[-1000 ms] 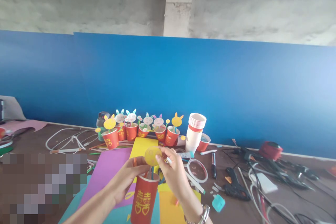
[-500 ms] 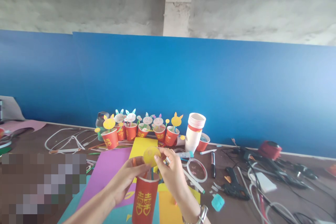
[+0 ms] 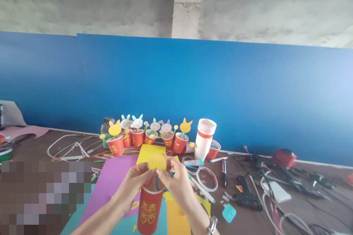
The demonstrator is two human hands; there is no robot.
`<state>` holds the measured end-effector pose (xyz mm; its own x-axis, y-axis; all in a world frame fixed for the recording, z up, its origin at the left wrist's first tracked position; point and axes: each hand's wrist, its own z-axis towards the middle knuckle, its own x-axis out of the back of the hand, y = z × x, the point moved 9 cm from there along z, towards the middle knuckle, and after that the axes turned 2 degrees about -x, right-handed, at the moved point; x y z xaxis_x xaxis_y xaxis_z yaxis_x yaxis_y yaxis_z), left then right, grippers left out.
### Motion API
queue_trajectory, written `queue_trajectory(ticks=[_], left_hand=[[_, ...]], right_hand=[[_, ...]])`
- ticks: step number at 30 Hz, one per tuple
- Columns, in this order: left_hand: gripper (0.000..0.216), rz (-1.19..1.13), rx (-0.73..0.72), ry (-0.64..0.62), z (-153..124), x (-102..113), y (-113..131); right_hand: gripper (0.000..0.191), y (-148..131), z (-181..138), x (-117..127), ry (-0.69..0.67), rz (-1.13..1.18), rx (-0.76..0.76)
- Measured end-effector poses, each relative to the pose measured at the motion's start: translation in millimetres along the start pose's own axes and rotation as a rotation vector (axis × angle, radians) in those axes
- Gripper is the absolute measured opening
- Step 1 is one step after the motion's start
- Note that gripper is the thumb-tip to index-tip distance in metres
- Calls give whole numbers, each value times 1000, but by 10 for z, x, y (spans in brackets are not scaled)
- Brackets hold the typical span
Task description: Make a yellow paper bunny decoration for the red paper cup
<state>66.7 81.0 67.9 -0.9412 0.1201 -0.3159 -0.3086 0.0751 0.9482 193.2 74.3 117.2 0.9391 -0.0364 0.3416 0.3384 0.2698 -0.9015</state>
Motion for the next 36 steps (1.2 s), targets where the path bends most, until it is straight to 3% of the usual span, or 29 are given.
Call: queue_trajectory(ticks=[9,20,31,36], left_hand=[[46,-1,27,-6,-17,-21,28],[46,52,18,10,0,12,12],[51,24,11,61,-8,32,-35],[39,23,59,-100,-41,-112,59]], right_hand=[[26,71,17,-44,-38,191,-115],[32,186,2,-36,8,176,-134],[36,80,-18,-42,15,210,-94],[38,114,14,-30,-23,169,-82]])
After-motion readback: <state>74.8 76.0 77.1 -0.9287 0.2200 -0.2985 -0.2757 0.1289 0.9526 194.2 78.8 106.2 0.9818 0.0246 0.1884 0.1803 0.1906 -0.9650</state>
